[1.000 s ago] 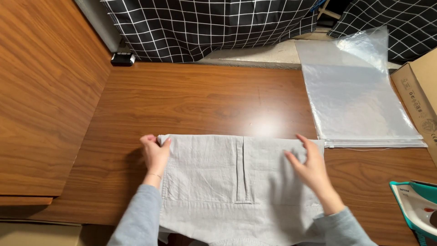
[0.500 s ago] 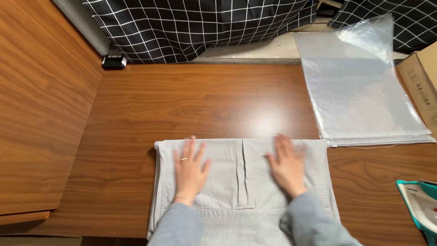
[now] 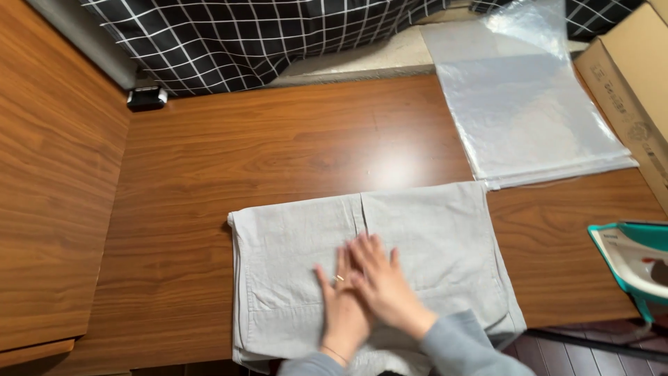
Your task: The person folds a light gray button-up shirt on a wooden table, places it into a clear plastic bag, and then puts the bag into a cardboard box. The person then moves the box to a nearby area with a laptop and other boxes before returning to the table to retrieve a dark garment from a clothes rack.
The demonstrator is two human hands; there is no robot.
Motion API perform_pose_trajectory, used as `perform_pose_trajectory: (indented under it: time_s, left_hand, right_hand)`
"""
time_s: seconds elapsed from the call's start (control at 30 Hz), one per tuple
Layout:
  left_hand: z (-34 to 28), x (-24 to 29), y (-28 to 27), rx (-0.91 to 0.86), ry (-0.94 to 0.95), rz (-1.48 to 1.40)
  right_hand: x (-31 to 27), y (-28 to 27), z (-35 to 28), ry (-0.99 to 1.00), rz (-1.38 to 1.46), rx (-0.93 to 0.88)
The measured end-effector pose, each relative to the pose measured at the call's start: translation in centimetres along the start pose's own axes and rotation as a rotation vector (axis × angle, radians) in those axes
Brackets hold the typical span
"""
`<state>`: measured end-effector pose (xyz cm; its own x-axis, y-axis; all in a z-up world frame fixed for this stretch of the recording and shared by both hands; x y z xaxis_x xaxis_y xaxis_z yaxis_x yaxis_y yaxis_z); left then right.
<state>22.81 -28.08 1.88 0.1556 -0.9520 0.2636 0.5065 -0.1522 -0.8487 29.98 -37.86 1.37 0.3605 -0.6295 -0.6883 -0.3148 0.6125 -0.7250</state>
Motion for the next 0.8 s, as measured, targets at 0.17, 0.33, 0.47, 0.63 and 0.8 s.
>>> perform_pose_trajectory:
  time_s: [0.17,0.33,0.47,0.63,0.8]
  left_hand:
    - [-3.9,-3.4,-2.8,0.012,0.069,0.25]
    - [-6.6,-12.9,-8.5,0.068,-0.125,0.301]
    - [-7.1,-12.0,-8.1,-0.067,-0.259,0.224]
    - [-8.4,1.6,-5.2,-0.017,0.161,0.08]
    - [-8.3,-4.1,-6.8,-0.033,0.213,0.231]
  right_hand:
    - [4.8,-6.2,-5.6,-0.251,-0.67,0.422]
    - [17.5,-15.3,-10.3,0.279,-0.668,0.371]
    - [14.0,-13.0,-10.6,0.143,-0.677,0.454]
    - [-3.8,-2.0,-9.7,-0.238,-0.276,0.194]
    - [8.4,-5.6,-12.1,-0.175,-0.602,0.228]
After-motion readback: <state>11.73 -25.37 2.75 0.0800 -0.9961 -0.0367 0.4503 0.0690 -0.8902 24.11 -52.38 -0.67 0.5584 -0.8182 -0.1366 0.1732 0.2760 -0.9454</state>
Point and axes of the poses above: each hand's wrist, its own z-axis towards the middle knuckle, its own y-axis out of the palm, x = y × z, the point moved 9 cm from there along z, towards the middle knuckle, and after that the axes turned 11 degrees about x, right-handed, at the moved point
